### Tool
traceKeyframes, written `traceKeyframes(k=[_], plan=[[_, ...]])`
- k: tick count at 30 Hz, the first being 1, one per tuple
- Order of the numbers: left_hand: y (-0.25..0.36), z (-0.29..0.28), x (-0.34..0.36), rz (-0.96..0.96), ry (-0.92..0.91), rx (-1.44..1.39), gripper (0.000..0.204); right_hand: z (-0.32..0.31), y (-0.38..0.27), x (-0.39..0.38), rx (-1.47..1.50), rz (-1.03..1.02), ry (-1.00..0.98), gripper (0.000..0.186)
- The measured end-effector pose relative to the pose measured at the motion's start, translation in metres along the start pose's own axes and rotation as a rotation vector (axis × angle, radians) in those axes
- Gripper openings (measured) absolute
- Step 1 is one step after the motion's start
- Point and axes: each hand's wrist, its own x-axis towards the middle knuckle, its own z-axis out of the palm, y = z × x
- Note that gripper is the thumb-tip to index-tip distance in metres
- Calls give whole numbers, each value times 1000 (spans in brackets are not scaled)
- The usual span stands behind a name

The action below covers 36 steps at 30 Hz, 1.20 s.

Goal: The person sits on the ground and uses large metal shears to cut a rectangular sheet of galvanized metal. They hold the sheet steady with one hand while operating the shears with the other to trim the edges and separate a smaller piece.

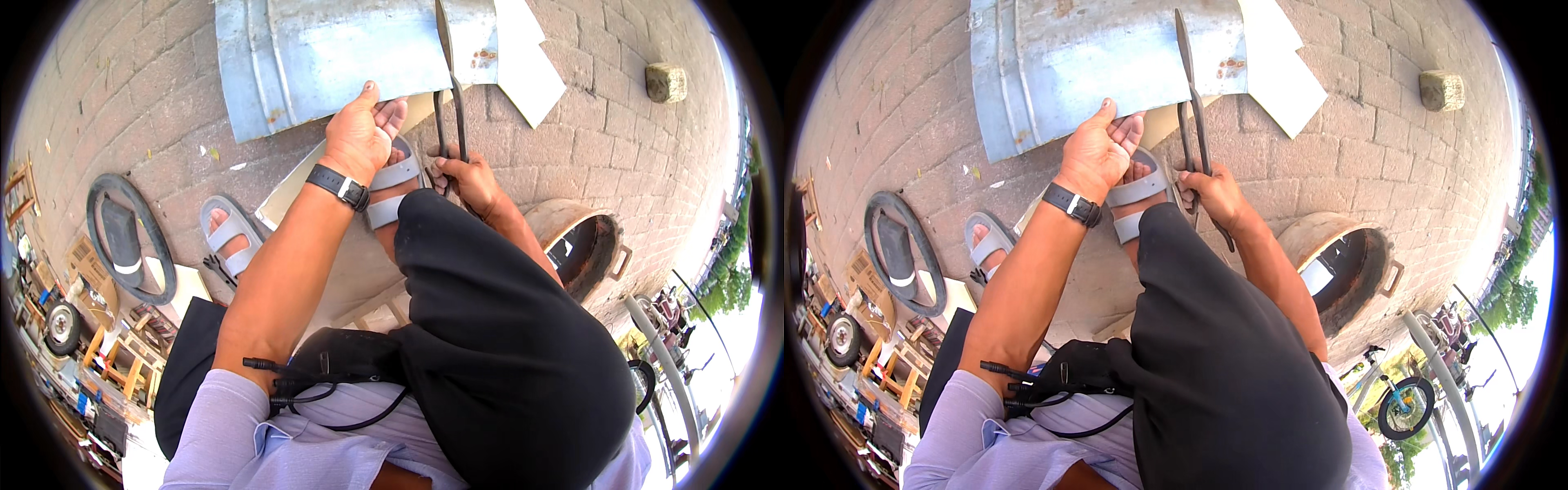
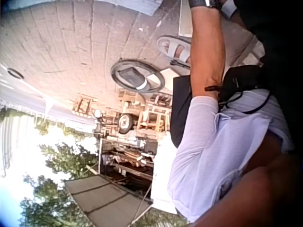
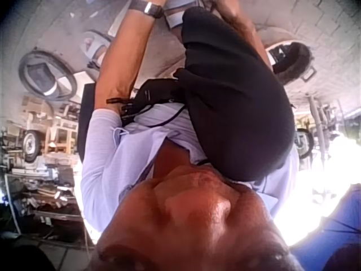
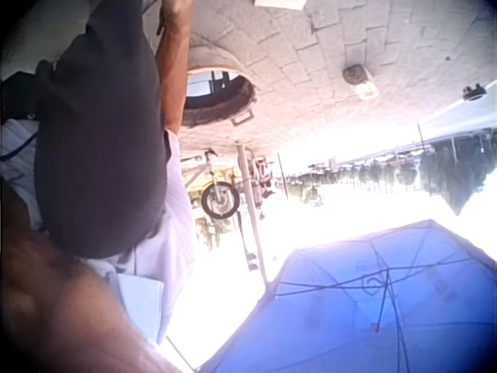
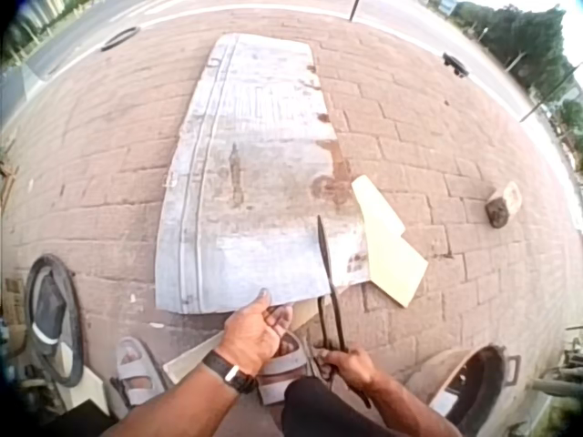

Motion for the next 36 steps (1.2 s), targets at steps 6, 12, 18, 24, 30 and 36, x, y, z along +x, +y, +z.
traceKeyframes(k=[6, 12, 18, 24, 30, 36], plan=[[2, 9, -7, -18, 38, -4, 25, -6, 8, 6, -22, -9, 7, 30], [2, 11, -7, -17, 47, -7, 25, -2, 12, 9, -50, -23, 58, 24], [1, 6, -2, -32, 45, 75, 26, 3, 13, 9, -62, -38, 100, 14], [30, 5, -42, 158, -176, 1299, 39, 9, 6, 4, -148, -22, 110, 19], [41, 9, -4, 1524, -188, 2227, 76, 10, 3, 3, -201, -27, 149, 15], [41, -2, 29, 1451, -200, 2421, 58, 13, 0, 2, -200, 10, 159, 14]])
